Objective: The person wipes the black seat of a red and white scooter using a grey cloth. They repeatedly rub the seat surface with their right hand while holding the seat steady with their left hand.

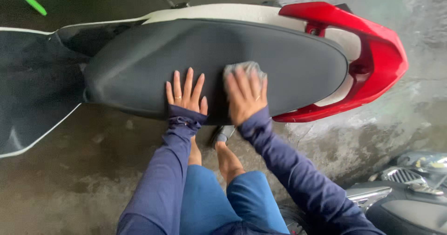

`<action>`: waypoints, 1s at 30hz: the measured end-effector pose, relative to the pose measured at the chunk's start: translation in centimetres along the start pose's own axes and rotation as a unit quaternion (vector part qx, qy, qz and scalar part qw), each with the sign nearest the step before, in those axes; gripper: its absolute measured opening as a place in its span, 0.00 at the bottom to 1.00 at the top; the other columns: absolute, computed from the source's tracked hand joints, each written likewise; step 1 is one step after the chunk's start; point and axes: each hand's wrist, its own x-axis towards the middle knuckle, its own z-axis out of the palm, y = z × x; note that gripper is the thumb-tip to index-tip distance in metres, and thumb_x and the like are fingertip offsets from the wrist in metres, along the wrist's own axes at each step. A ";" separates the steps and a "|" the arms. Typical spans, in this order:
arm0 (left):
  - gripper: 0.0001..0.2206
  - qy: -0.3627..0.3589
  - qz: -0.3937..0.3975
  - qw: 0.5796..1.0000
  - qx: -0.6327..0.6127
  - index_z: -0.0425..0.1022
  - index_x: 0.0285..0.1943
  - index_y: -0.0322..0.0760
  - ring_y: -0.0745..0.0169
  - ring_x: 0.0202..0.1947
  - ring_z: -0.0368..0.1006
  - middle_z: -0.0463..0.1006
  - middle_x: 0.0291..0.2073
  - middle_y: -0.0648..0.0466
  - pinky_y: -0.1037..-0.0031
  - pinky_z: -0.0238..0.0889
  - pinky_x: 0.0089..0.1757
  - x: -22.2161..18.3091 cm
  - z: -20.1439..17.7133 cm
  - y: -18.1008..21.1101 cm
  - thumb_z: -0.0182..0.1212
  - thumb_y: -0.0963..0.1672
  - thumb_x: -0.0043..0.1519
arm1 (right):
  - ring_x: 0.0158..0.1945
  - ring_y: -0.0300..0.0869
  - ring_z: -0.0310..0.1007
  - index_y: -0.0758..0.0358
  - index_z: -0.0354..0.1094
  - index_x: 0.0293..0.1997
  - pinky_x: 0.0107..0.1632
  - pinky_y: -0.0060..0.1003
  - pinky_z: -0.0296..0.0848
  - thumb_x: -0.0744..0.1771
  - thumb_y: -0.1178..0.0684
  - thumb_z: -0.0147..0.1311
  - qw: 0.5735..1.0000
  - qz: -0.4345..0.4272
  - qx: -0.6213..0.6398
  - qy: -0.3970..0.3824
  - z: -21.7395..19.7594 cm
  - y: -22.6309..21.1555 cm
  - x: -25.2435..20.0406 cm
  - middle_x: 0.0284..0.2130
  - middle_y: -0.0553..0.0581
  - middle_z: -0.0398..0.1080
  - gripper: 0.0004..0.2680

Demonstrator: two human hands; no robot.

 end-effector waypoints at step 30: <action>0.35 -0.017 -0.008 1.000 0.008 0.67 0.91 0.61 0.30 0.87 0.56 0.61 0.90 0.53 0.33 0.46 0.78 0.3 -1.2 0.5 0.57 0.55 0.69 | 0.78 0.67 0.66 0.47 0.69 0.80 0.75 0.72 0.67 0.74 0.51 0.54 0.997 0.028 0.058 -0.046 1.5 3.5 18.4 0.76 0.58 0.70 0.20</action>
